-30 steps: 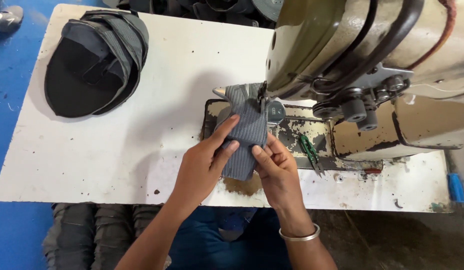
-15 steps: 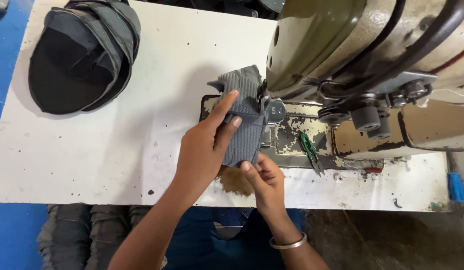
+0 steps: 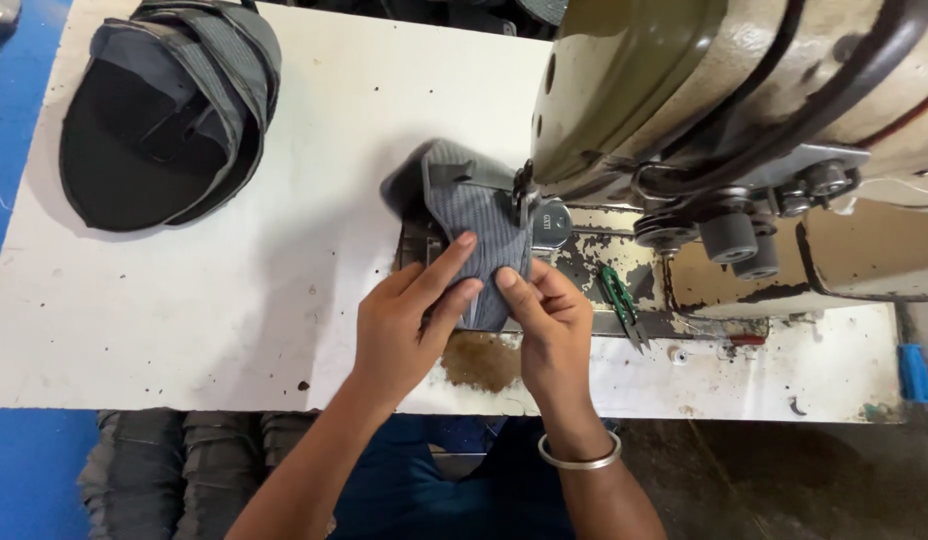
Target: The person sews a grey slipper using a sewing machine, guiding the fabric under the needle and trimming excess thread with scissors. They then pick up a black slipper sole, attach a grey strap to it, and sew the strap onto the sole.
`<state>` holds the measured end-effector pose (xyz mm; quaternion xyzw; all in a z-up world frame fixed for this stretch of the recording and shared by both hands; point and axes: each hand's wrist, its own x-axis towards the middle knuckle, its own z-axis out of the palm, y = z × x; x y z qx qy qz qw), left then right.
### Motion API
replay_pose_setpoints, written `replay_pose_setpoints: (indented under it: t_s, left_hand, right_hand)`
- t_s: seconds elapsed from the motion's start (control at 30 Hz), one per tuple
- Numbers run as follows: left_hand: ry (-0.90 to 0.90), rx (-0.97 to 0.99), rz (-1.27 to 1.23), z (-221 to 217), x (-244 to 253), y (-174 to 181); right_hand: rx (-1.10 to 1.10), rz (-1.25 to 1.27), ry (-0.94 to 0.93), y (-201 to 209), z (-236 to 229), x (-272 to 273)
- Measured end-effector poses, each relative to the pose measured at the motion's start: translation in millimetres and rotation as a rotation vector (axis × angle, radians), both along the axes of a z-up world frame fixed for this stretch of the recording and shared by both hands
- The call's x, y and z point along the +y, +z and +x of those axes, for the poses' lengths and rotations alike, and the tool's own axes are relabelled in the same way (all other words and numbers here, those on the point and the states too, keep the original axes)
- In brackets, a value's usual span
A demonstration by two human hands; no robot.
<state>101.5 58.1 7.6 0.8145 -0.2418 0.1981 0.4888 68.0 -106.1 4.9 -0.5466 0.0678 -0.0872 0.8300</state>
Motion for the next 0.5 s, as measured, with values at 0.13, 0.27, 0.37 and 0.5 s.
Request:
replay_pose_setpoints:
  t_s: [0.13,0.27,0.37,0.5]
  left_hand:
    - [0.026,0.172,-0.091,0.9,-9.1,23.9]
    - [0.01,0.188,-0.121,10.0,-15.3,34.3]
    - [0.072,0.381,-0.152,8.5,-24.7,31.3]
    - [0.2,0.233,-0.249,-11.5,-43.8,2.6]
  right_hand:
    - [0.02,0.03,0.024,-7.6,-0.4,-7.2]
    - [0.033,-0.066,0.084,-15.1,-17.2,-6.8]
    - [0.016,-0.048,0.051,-8.5,-15.2,-3.2]
    - [0.016,0.009,0.053,-10.0,-9.3,-6.3]
